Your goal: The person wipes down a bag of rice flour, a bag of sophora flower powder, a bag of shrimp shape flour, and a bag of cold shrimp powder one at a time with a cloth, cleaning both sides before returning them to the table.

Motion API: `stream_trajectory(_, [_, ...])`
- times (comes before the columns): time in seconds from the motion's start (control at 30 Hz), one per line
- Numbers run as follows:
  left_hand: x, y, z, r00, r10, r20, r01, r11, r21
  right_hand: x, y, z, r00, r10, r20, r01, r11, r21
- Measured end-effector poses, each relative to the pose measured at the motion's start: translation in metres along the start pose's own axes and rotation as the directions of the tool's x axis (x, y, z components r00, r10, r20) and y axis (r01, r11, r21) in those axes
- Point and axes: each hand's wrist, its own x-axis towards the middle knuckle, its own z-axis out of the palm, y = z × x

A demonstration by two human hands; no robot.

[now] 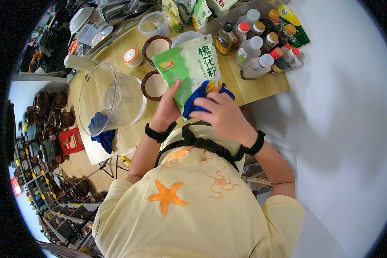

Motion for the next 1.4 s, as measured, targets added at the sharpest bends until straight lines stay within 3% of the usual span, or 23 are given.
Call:
stream_trajectory(0.1, [0.001,0.0,-0.003,0.999,0.045,-0.01,-0.046,0.998,-0.033,0.006,0.017,-0.007,0.967,0.155,-0.2,-0.164,0.986,-0.03])
stream_trajectory(0.2, [-0.008,0.01,0.005,0.997,0.011,-0.072,-0.016,0.997,-0.07,0.004,0.043,-0.014,0.82,0.5,-0.278,-0.469,0.866,0.175])
stream_trajectory(0.23, [-0.01,0.012,0.007,0.997,-0.005,-0.081,-0.003,0.995,-0.095,-0.001,0.052,-0.014,0.757,0.623,-0.197,-0.505,0.749,0.43])
stream_trajectory(0.3, [-0.009,0.01,0.006,0.998,0.0,-0.059,-0.004,0.997,-0.08,-0.009,0.064,-0.01,0.639,0.767,0.057,-0.479,0.339,0.81])
stream_trajectory(0.4, [-0.005,0.006,0.014,0.995,0.009,-0.1,-0.007,1.0,0.019,-0.012,0.055,-0.003,0.623,0.723,0.298,-0.371,-0.063,0.926])
stream_trajectory(0.57, [0.015,0.005,0.026,0.953,0.088,-0.289,-0.061,0.993,0.101,-0.002,0.045,-0.013,0.649,0.685,0.331,-0.174,-0.289,0.941])
stream_trajectory(0.63, [0.021,0.001,0.025,0.943,0.187,-0.277,-0.124,0.965,0.232,0.003,0.034,-0.021,0.66,0.675,0.33,-0.127,-0.333,0.934])
stream_trajectory(0.67, [0.022,-0.001,0.025,0.936,0.231,-0.267,-0.148,0.944,0.295,0.003,0.032,-0.022,0.66,0.691,0.296,-0.308,-0.111,0.945])
stream_trajectory(0.73, [0.023,-0.003,0.029,0.927,0.322,-0.194,-0.217,0.879,0.425,0.0,0.029,-0.024,0.676,0.702,0.224,-0.588,0.331,0.738])
stream_trajectory(0.77, [0.023,-0.004,0.031,0.921,0.361,-0.15,-0.249,0.838,0.486,-0.005,0.035,-0.013,0.695,0.709,0.12,-0.496,0.352,0.794])
stream_trajectory(0.9, [0.023,-0.008,0.042,0.799,0.592,-0.108,-0.382,0.637,0.669,-0.008,0.034,-0.011,0.575,0.817,0.053,-0.396,0.221,0.891])
stream_trajectory(1.0, [0.013,-0.012,0.047,0.797,0.601,0.069,-0.429,0.481,0.765,0.001,0.024,-0.018,0.529,0.843,-0.093,-0.414,0.352,0.84])
stream_trajectory(1.07, [0.009,-0.019,0.056,0.812,0.517,0.27,-0.526,0.449,0.722,0.005,0.022,-0.015,0.604,0.751,-0.267,-0.435,0.591,0.679])
stream_trajectory(1.1, [0.011,-0.024,0.056,0.834,0.459,0.307,-0.533,0.522,0.666,0.007,0.021,-0.013,0.643,0.686,-0.34,-0.434,0.693,0.576])
stream_trajectory(1.17, [0.016,-0.03,0.048,0.926,0.315,0.207,-0.365,0.889,0.277,0.019,-0.001,-0.02,0.739,0.572,-0.356,-0.393,0.796,0.461])
stream_trajectory(1.2, [0.016,-0.028,0.052,0.956,0.222,0.19,-0.233,0.972,0.038,0.024,-0.011,-0.023,0.784,0.51,-0.355,-0.367,0.841,0.398])
stream_trajectory(1.27, [0.007,-0.015,0.057,0.992,0.123,0.014,-0.123,0.992,0.001,0.025,-0.019,-0.022,0.868,0.394,-0.302,-0.278,0.89,0.362])
stream_trajectory(1.33, [0.014,-0.019,0.029,0.928,0.159,0.336,-0.034,0.936,-0.349,0.025,-0.028,-0.021,0.916,0.312,-0.251,-0.235,0.926,0.294])
stream_trajectory(1.37, [0.012,-0.027,0.023,0.95,0.185,0.252,-0.088,0.931,-0.354,0.022,-0.029,-0.017,0.938,0.258,-0.231,-0.205,0.951,0.231])
stream_trajectory(1.4, [0.007,-0.024,0.026,0.977,0.102,0.188,-0.028,0.934,-0.357,0.021,-0.031,-0.013,0.957,0.203,-0.208,-0.169,0.971,0.168])
